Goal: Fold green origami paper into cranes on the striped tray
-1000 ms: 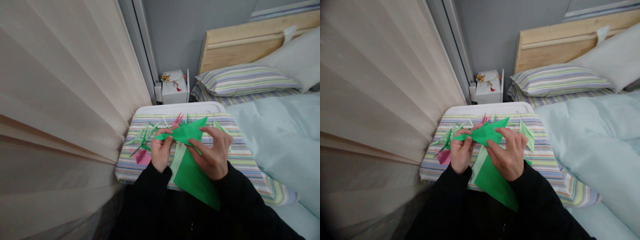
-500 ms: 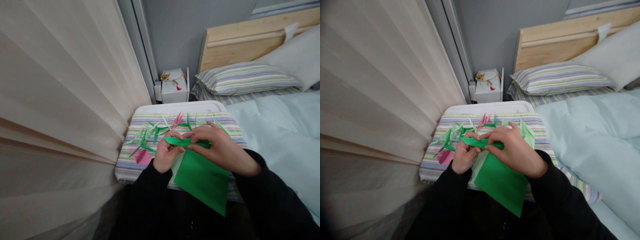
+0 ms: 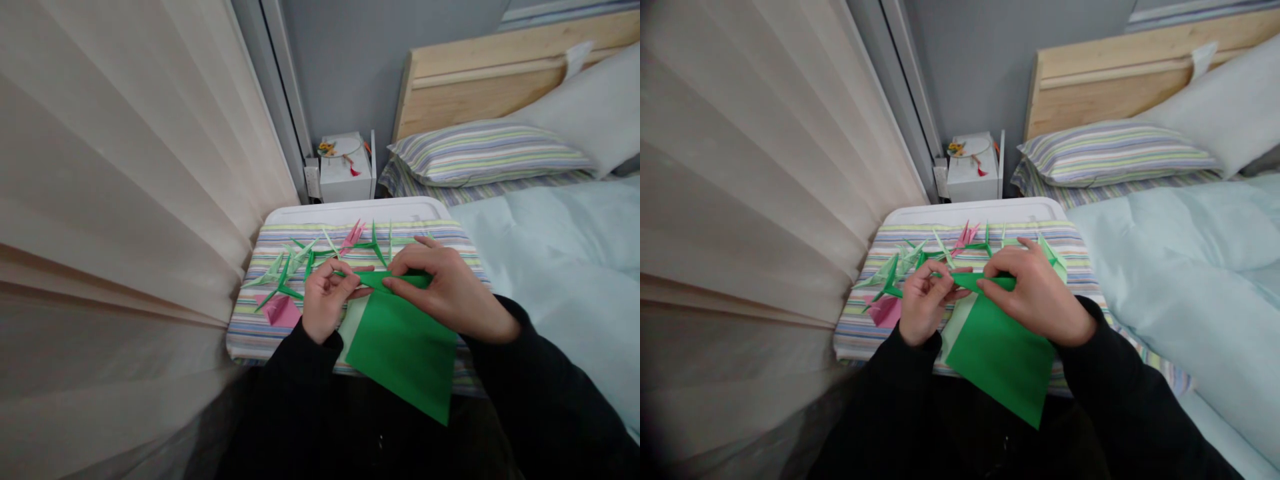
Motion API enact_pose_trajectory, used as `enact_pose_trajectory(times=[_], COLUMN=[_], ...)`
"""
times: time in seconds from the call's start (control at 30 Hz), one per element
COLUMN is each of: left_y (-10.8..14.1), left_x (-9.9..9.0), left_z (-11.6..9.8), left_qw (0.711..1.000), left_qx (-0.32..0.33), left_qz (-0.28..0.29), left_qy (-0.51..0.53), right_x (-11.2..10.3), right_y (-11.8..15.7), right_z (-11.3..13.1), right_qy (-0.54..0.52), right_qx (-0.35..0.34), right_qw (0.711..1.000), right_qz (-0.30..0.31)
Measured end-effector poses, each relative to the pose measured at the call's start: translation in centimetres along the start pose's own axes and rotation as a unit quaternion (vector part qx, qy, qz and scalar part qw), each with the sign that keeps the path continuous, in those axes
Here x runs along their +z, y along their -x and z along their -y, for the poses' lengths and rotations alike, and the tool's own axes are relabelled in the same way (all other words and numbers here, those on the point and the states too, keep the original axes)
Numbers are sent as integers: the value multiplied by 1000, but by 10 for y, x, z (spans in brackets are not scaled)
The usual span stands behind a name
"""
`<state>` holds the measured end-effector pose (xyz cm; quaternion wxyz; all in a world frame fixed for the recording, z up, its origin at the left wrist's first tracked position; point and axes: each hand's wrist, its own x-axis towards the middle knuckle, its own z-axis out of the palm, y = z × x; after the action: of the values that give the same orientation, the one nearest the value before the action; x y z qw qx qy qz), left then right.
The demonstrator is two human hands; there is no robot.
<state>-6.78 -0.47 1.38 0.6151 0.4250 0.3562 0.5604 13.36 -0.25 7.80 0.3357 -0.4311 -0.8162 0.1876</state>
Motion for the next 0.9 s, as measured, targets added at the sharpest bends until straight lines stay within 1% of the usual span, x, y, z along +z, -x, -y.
enact_pose_trajectory(times=[0.13,0.27,0.37,0.77,0.9], left_y=[1,1,2,5,4], left_x=[1,3,4,6,8], left_z=[0,-1,-1,-2,-2], left_qw=[1000,998,998,995,994], left_qx=[8,13,29,58,64], left_qz=[-20,-27,-32,-51,-65], left_qy=[-22,-48,-53,-63,-60], right_x=[-6,-12,-15,-12,-9], right_y=[2,4,5,8,7], right_z=[-3,-4,-2,-1,-2], right_qy=[-6,-14,-28,-43,-41], right_qx=[10,4,6,-12,-7], right_qw=[1000,1000,999,999,999], right_qz=[11,18,20,4,3])
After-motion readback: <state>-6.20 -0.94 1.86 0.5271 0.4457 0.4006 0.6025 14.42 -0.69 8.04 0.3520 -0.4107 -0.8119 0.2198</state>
